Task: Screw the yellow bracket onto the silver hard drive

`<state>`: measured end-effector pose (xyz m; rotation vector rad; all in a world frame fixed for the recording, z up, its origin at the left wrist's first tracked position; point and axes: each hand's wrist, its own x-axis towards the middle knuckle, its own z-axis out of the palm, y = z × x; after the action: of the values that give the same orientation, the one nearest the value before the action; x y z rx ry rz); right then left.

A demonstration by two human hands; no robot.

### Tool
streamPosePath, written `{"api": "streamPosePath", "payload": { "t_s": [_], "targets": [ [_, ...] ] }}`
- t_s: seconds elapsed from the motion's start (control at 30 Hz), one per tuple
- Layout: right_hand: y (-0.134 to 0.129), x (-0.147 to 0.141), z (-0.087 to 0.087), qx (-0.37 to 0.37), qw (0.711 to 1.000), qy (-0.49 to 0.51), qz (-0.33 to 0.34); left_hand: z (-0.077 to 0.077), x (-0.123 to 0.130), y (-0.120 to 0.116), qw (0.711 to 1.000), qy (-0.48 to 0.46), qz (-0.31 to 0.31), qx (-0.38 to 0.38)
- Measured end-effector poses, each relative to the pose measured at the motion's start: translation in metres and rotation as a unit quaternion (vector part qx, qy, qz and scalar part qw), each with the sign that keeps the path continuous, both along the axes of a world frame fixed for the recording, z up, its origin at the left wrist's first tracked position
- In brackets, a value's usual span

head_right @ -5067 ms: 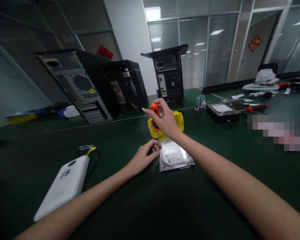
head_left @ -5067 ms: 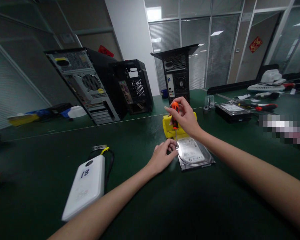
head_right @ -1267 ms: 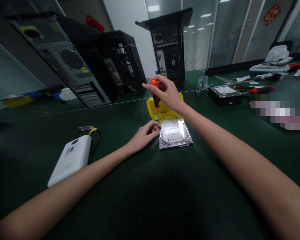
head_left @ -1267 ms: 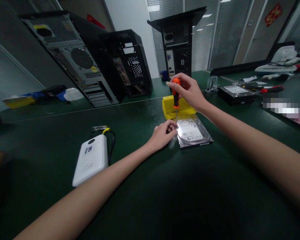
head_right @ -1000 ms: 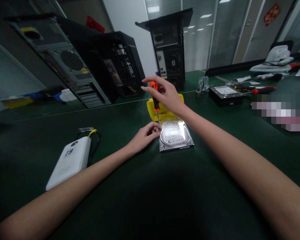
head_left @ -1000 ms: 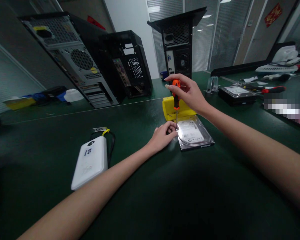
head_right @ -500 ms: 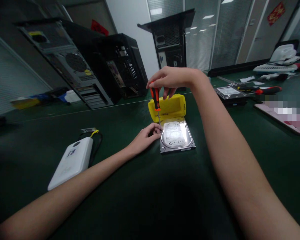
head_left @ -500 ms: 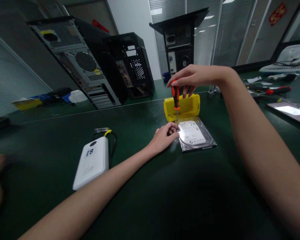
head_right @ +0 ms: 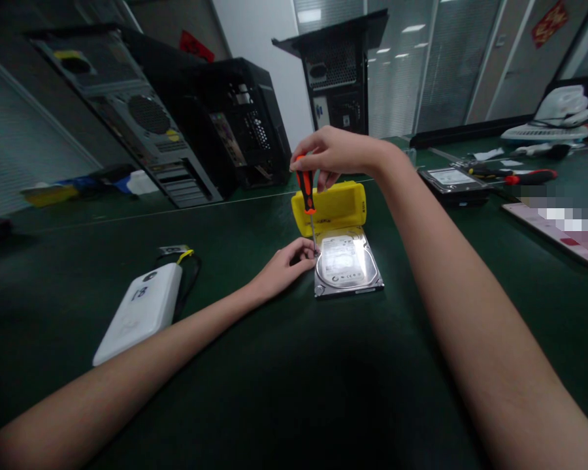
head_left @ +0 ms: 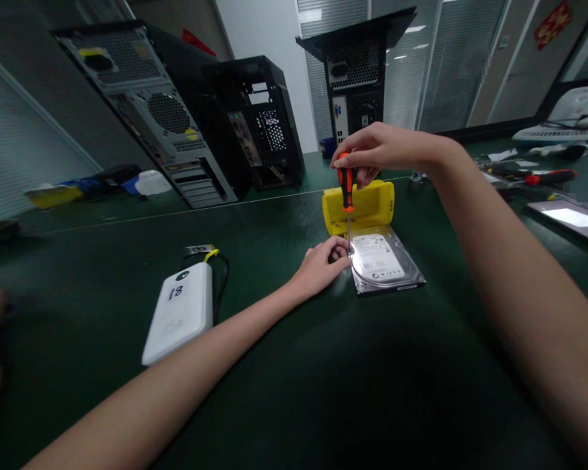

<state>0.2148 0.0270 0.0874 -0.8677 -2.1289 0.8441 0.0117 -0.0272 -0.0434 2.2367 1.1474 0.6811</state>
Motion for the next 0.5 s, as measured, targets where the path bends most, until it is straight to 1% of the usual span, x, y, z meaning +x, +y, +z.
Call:
{"api": "streamPosePath", "payload": {
  "t_s": [0.17,0.3,0.4,0.5],
  "targets": [
    [0.015,0.001,-0.008,0.01,0.997,0.067,0.021,0.001,0.001,-0.001,1.0,0.002,0.002,-0.007],
    [0.024,0.006,-0.012,0.013,0.994,0.111,-0.003,0.001,0.001,-0.001,1.0,-0.001,0.001,-0.007],
    [0.023,0.008,-0.011,-0.002,0.997,0.081,-0.01,0.0,0.001,0.0,1.0,-0.006,0.003,-0.002],
    [0.02,0.009,-0.009,-0.008,0.999,0.052,0.002,0.0,0.0,0.0,1.0,-0.009,0.001,-0.004]
  ]
}}
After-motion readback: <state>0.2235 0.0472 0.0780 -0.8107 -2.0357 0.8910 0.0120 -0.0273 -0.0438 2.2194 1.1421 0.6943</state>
